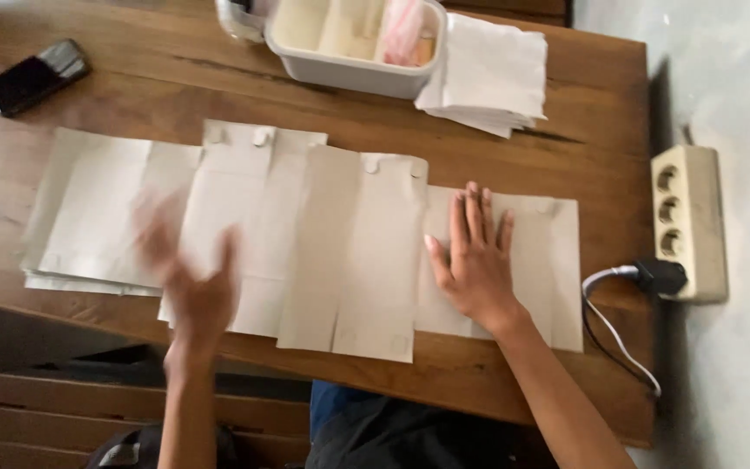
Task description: The person assembles flat paper pouches by folding along pre-scored lines and securing edges with green patterned tape. They handle each pouch one at a time, pressing the tape to adhere the sides and then folding the bottom flaps to form the base. The finished pouches are stacked on the table.
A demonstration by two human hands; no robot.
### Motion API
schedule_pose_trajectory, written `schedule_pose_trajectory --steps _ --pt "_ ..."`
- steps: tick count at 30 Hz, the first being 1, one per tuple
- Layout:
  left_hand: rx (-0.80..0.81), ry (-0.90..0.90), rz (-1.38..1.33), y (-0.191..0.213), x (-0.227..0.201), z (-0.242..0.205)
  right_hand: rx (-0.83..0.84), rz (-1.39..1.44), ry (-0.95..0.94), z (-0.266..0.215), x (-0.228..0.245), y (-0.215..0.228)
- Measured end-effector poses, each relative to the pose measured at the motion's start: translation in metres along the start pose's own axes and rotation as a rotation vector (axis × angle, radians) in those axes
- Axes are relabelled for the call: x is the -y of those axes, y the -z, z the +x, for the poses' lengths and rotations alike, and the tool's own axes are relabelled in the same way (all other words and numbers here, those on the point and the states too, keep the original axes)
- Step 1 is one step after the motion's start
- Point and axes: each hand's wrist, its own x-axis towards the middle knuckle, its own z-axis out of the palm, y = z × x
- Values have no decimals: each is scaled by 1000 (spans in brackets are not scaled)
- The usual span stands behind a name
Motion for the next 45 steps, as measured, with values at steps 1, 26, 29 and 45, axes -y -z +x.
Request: schedule_pose_trajectory --steps 1,26,29,45 --pt "-8 2 8 10 16 -19 -2 4 11 2 1 4" --pt "201 313 204 53 60 -67 62 30 -31 4 4 5" --pt "210 313 219 49 69 -57 64 31 -33 3 4 5" --pt "304 437 292 35 97 7 -50 -50 15 3 0 -4"
